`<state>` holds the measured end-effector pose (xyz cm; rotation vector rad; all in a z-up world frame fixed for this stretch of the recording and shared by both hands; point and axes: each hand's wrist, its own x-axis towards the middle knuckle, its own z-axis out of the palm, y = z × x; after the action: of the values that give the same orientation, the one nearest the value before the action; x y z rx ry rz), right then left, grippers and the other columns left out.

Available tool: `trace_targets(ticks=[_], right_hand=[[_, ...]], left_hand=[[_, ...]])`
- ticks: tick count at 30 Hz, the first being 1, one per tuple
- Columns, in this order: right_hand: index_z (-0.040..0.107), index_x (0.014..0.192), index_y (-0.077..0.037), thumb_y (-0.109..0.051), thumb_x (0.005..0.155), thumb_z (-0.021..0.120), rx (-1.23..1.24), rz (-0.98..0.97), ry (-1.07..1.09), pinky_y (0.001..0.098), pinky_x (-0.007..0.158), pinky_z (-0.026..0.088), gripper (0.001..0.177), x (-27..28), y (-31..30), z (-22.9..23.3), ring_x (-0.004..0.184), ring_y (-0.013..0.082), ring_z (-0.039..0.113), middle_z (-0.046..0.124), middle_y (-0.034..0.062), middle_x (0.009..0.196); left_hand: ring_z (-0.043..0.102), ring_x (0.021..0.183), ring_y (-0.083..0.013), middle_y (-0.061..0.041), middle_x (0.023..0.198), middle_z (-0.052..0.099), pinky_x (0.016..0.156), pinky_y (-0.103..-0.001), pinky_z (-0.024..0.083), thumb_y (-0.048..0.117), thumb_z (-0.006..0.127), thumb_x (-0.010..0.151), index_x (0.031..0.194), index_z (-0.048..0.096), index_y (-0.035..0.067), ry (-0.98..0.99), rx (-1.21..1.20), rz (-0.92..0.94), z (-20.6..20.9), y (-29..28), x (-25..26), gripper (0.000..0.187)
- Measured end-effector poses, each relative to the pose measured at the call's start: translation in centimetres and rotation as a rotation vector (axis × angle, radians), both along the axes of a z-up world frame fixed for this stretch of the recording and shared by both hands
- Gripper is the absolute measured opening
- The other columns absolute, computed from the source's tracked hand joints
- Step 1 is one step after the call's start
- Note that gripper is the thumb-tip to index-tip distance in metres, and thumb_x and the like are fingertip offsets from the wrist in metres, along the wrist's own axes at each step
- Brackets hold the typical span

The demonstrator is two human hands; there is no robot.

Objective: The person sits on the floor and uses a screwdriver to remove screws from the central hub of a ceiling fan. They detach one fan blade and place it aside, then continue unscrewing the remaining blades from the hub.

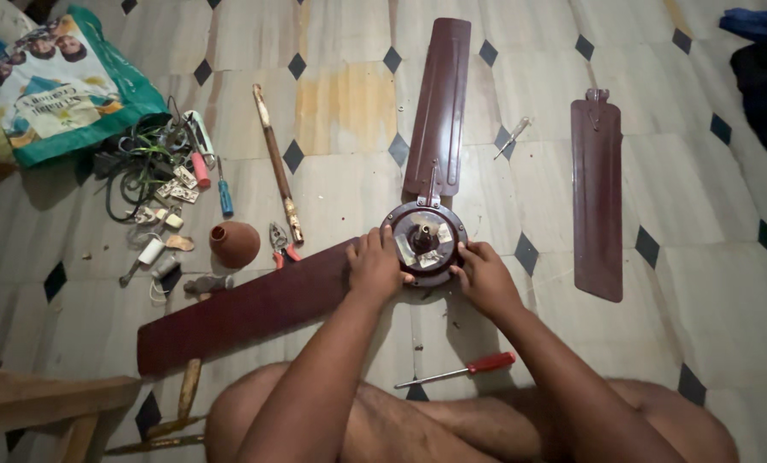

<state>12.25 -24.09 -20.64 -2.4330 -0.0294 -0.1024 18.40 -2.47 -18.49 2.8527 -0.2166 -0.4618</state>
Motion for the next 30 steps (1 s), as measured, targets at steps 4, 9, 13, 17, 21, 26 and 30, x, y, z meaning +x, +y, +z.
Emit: trace_targets(ticks=[4,9,13,17,21,26,30], right_hand=[[0.067,0.126,-0.001,-0.017,0.09,0.073,-0.059,0.02,-0.034,0.0391,0.097,0.052,0.039,-0.4,0.3,0.3,0.111,0.0347,0.064,0.062,0.0181,0.123],[0.063,0.12,0.001,-0.017,0.099,0.063,0.029,-0.072,0.159,0.0403,0.095,0.053,0.028,-0.8,1.8,1.7,0.105,0.0347,0.065,0.063,0.0173,0.12],[0.061,0.121,0.001,-0.017,0.101,0.058,-0.02,-0.068,0.167,0.043,0.093,0.051,0.027,-1.6,2.7,2.9,0.105,0.038,0.062,0.062,0.0189,0.117],[0.06,0.125,0.001,-0.012,0.095,0.058,-0.163,0.028,0.06,0.0438,0.093,0.05,0.033,-2.0,3.0,3.8,0.11,0.0384,0.058,0.059,0.0193,0.119],[0.059,0.125,0.003,-0.014,0.1,0.054,-0.003,-0.12,0.333,0.0435,0.095,0.05,0.03,-2.3,3.2,3.5,0.11,0.0375,0.059,0.059,0.0198,0.118],[0.051,0.135,0.015,0.0,0.076,0.057,-0.346,0.157,0.02,0.0431,0.092,0.051,0.061,-3.5,3.5,1.2,0.105,0.0396,0.057,0.057,0.0253,0.115],[0.047,0.135,0.022,-0.006,0.084,0.057,-0.632,0.265,-0.035,0.0382,0.085,0.056,0.059,-4.1,4.4,-0.6,0.1,0.0378,0.059,0.056,0.0326,0.117]], left_hand=[[0.038,0.14,-0.0311,-0.013,0.151,0.041,0.116,-0.06,0.027,0.043,0.092,0.069,0.156,0.031,0.004,-0.049,0.032,-0.028,-0.6,-0.2,0.4,0.113],[0.035,0.142,-0.0312,-0.011,0.153,0.038,0.114,-0.061,0.029,0.035,0.093,0.069,0.156,0.031,0.006,-0.035,0.033,-0.049,-0.2,-0.4,0.7,0.111],[0.031,0.146,-0.0339,-0.008,0.155,0.039,0.117,-0.059,0.029,0.034,0.092,0.07,0.156,0.034,0.011,-0.021,0.059,-0.074,0.5,0.1,1.0,0.106],[0.03,0.146,-0.036,-0.003,0.16,0.037,0.114,-0.065,0.027,0.031,0.091,0.073,0.154,0.039,0.014,-0.108,0.033,-0.105,1.4,0.1,0.9,0.098],[0.023,0.149,-0.0356,-0.001,0.163,0.029,0.116,-0.064,0.024,0.042,0.096,0.064,0.155,0.033,0.012,0.035,-0.002,-0.044,2.5,-0.4,0.8,0.115],[0.018,0.15,-0.0379,0.004,0.165,0.026,0.115,-0.066,0.023,0.05,0.097,0.058,0.157,0.031,0.017,0.036,-0.03,-0.029,3.5,-0.3,0.5,0.123],[0.018,0.151,-0.038,0.008,0.168,0.021,0.115,-0.065,0.024,0.046,0.095,0.061,0.158,0.03,0.022,0.04,0.004,-0.033,3.4,-0.3,0.7,0.119]])
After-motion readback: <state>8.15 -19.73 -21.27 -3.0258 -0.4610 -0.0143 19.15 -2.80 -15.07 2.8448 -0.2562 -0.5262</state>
